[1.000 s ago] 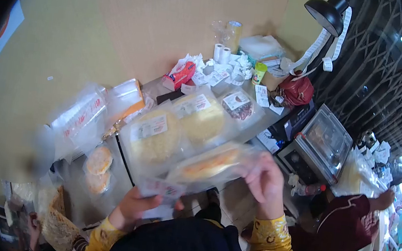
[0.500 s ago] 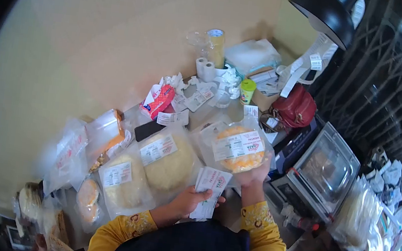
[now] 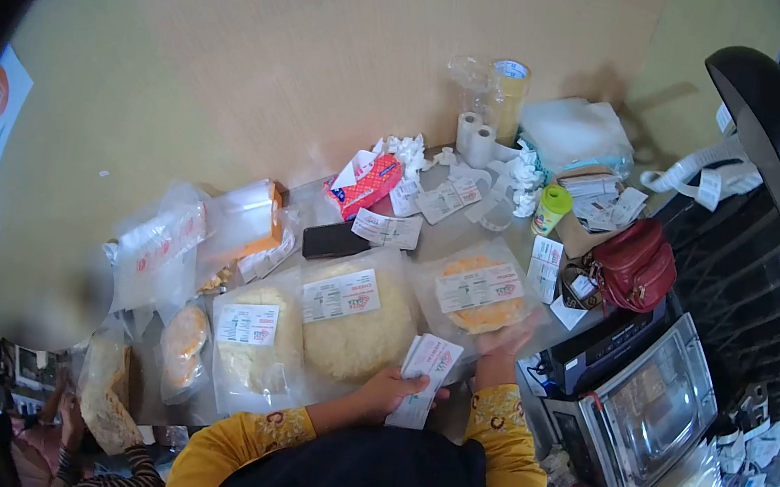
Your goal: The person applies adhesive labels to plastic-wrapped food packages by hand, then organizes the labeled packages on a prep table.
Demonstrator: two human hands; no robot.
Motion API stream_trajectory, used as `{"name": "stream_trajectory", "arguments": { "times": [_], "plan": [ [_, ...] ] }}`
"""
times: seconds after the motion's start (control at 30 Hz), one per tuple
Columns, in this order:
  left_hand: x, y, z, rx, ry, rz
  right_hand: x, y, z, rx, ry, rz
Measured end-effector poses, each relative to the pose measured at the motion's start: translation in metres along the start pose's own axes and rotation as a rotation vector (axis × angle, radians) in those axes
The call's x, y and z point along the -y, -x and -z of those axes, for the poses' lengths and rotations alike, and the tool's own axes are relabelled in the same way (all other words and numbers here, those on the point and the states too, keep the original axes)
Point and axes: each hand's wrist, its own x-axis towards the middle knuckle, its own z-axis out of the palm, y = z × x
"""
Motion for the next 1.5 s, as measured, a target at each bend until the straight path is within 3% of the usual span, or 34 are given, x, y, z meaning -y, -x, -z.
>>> {"name": "stream_trajectory", "arguments": {
  "times": [0.07, 0.17, 0.27, 0.33, 0.37, 0.57, 0.67, 0.73, 0.8, 0.83, 0.9, 1.07, 1.13, 1.3, 1.5],
  "plan": [
    [0.004, -0.002, 0.002, 0.065, -0.001, -0.027, 0.002, -0.007, 0.009, 0.038, 0.046, 0.023],
    [0.005, 0.010, 0.001, 0.167, 0.114, -0.095, -0.004, 0.000, -0.012, -0.073, 0.138, 0.050],
    [0.004, 0.023, 0.015, 0.192, 0.224, -0.118, -0.001, -0.003, -0.007, -0.071, 0.143, -0.036],
    [0.000, 0.037, 0.026, 0.173, 0.241, -0.196, 0.001, -0.007, 0.005, -0.221, 0.227, 0.003],
    [-0.002, 0.047, 0.029, 0.113, 0.276, -0.205, 0.001, -0.008, 0.014, -0.296, 0.271, 0.022],
    [-0.008, 0.101, 0.047, -0.173, 0.401, -0.455, 0.017, -0.013, 0.054, -0.161, 0.700, 0.208],
    [0.004, 0.128, 0.064, -0.263, 0.422, -0.534, 0.037, -0.021, 0.082, -0.204, 1.284, 0.277],
    [0.015, 0.149, 0.075, -0.261, 0.425, -0.610, 0.023, -0.010, 0.061, -0.296, 1.598, 0.824],
    [0.029, 0.171, 0.088, -0.279, 0.429, -0.678, -0.023, 0.056, -0.033, -0.151, 1.637, 0.976],
    [0.037, 0.183, 0.096, -0.293, 0.429, -0.704, -0.051, 0.084, -0.068, -0.105, 1.494, 0.894],
    [0.056, 0.215, 0.112, -0.355, 0.456, -0.726, -0.098, 0.122, -0.096, 0.182, 1.364, 0.620],
    [0.105, 0.275, 0.152, -0.540, 0.515, -0.867, -0.257, 0.237, -0.117, 0.689, 1.505, -0.102],
    [0.127, 0.297, 0.175, -0.719, 0.481, -0.823, -0.318, 0.268, -0.103, 0.827, 1.592, -0.132],
    [0.170, 0.346, 0.220, -0.905, 0.565, -0.771, -0.416, 0.295, -0.057, 0.815, 1.312, -0.457],
    [0.208, 0.381, 0.257, -0.734, 0.637, -0.871, -0.462, 0.312, -0.044, 0.781, 1.266, -0.584]
  ]
}}
